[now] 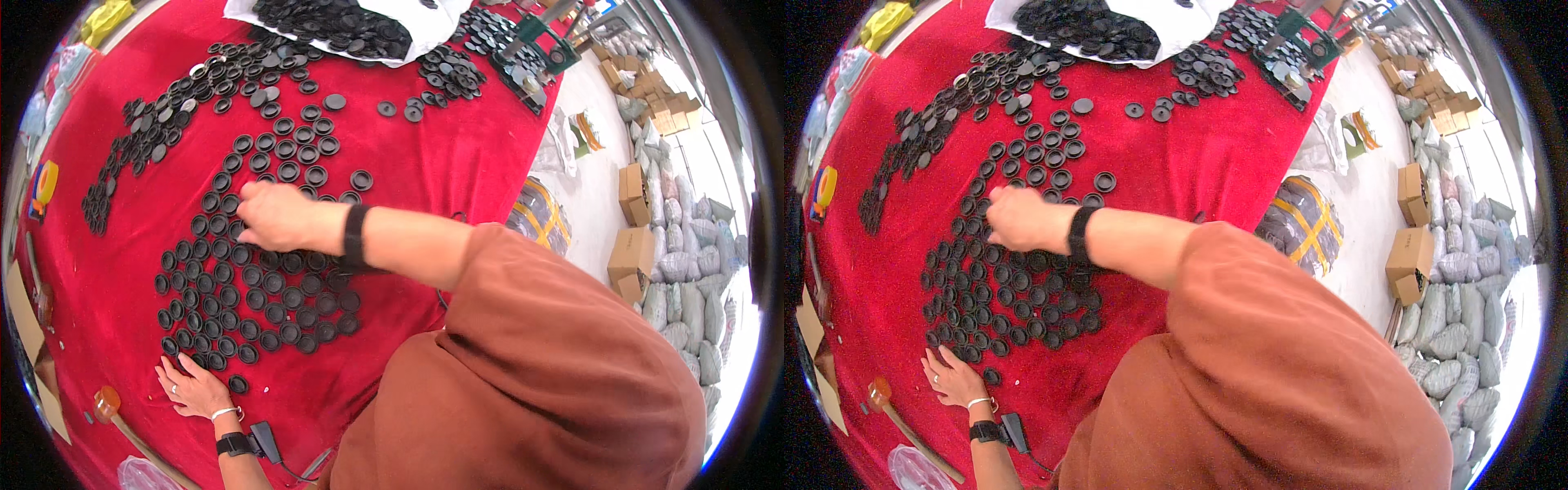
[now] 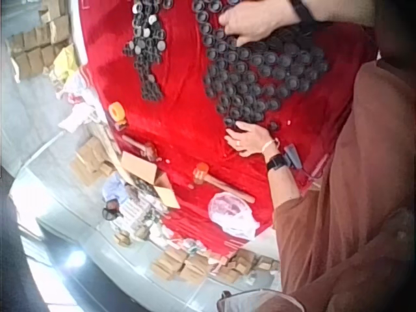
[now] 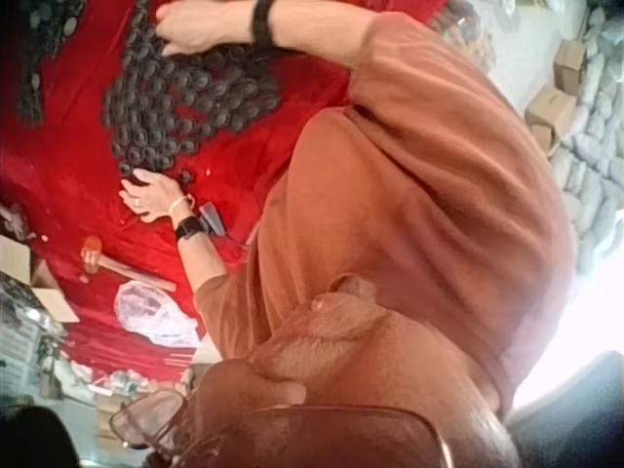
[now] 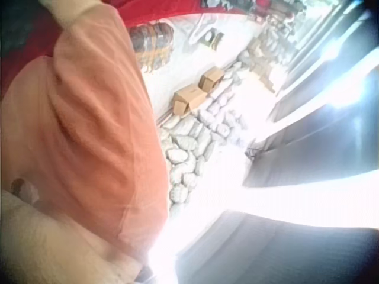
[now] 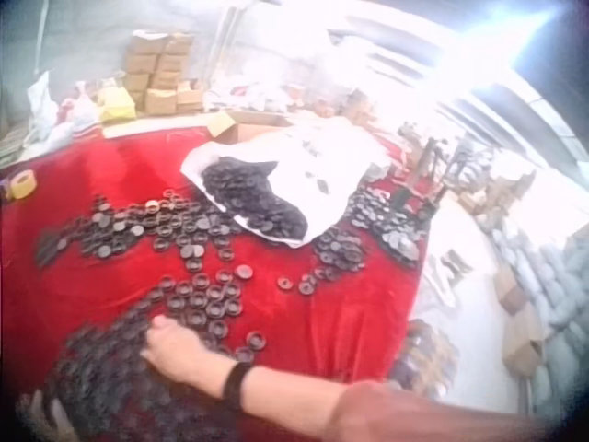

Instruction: Sorting and inspecting small rubber grommets on a table in a manufacturing environment.

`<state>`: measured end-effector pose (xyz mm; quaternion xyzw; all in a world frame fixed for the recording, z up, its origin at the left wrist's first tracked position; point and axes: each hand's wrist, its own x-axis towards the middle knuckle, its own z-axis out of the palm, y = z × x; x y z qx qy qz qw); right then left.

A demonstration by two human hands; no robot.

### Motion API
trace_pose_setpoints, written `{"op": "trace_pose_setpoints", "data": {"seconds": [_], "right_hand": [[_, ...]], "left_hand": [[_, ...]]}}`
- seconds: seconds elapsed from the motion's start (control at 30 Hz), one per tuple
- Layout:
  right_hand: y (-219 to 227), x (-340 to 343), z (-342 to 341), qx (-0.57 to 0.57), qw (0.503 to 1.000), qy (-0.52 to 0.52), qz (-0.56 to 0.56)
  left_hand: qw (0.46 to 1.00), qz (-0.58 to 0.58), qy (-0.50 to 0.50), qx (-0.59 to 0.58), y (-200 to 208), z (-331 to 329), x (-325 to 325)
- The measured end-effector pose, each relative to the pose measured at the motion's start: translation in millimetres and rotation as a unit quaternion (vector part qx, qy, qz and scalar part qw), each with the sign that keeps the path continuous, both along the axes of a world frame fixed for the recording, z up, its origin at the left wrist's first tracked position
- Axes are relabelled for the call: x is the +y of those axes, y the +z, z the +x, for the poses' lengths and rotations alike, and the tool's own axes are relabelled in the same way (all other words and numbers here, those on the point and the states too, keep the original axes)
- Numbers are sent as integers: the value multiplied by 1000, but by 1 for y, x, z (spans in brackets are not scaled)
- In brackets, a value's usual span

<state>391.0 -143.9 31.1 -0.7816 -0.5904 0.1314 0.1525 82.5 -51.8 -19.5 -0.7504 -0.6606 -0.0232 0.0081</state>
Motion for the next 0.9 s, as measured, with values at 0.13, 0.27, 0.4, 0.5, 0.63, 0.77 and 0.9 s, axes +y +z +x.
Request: {"op": "trace_pose_setpoints", "data": {"seconds": [0.13,0.27,0.4,0.5,0.63,0.77,0.9], "right_hand": [[-9,-3,7,2,998,-30,54],[18,-71,66,-64,978,-200,11],[-5,-135,122,-70,966,-248,-1],[-4,-137,113,-66,968,-239,44],[8,-134,44,-31,990,-78,110],[17,-156,-51,121,983,110,-82],[3,-147,-77,147,984,78,-67]], "left_hand": [[1000,9,8,10,-4,0,0],[999,38,8,4,-2,-5,1],[1000,22,-2,-6,-7,-1,6],[1000,30,-4,0,-11,-2,6],[1000,21,10,-6,-4,-6,2],[1000,27,0,-3,-7,0,2],[999,29,-13,19,-11,-2,5]]}}
